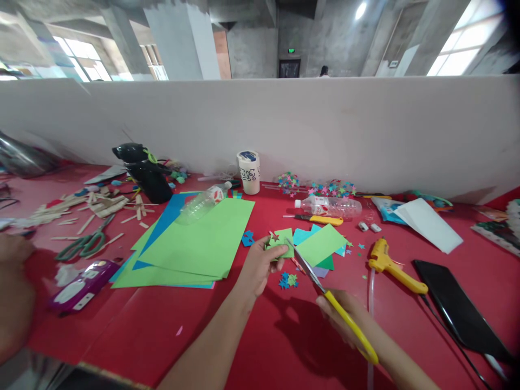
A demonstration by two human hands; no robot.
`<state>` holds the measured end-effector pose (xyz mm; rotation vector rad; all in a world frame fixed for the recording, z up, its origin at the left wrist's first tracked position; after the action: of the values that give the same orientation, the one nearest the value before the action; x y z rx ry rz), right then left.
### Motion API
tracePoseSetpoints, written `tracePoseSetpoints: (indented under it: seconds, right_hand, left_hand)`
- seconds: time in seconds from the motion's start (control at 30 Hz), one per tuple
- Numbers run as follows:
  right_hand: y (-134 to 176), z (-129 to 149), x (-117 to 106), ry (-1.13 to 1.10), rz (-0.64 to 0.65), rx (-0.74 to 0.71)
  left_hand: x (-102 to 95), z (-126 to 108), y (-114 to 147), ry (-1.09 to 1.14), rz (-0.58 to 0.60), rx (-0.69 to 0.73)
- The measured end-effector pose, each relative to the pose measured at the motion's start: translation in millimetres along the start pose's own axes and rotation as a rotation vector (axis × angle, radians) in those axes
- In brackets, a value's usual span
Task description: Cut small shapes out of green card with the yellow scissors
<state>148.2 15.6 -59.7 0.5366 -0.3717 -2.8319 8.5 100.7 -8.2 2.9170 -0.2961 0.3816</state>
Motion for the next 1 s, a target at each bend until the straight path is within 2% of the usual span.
tracePoseSetpoints:
  seconds: [0.33,0.6,0.73,1.0]
  right_hand:
    - [2,-7,5,-0.152,0.101,0.092]
    - [9,-4,9,-0.261,0.119,0.028]
    - [10,2,11,-0.263,0.152,-0.023]
    - [9,4,9,-0.220,0.123,-0.034]
  left_hand:
    - [2.1,1,1,-0.016,0.006,-0.011]
    - [3.9,1,5,-0.012,-0.014,-0.025]
    - [3.4,-1,5,-0.039,-0.014,-0.018]
    - [6.3,-1,5,-0.052,0.017,-0.022]
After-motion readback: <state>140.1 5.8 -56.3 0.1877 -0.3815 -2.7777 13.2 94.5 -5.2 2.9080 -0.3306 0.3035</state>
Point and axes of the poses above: each hand's wrist, its own y-axis away from the middle knuckle, its own x-axis out of the palm, z = x × y, the point moved 10 cm from there along -y, towards the middle knuckle, and after that the axes turned 6 degrees about -y, right-handed, at the moved point
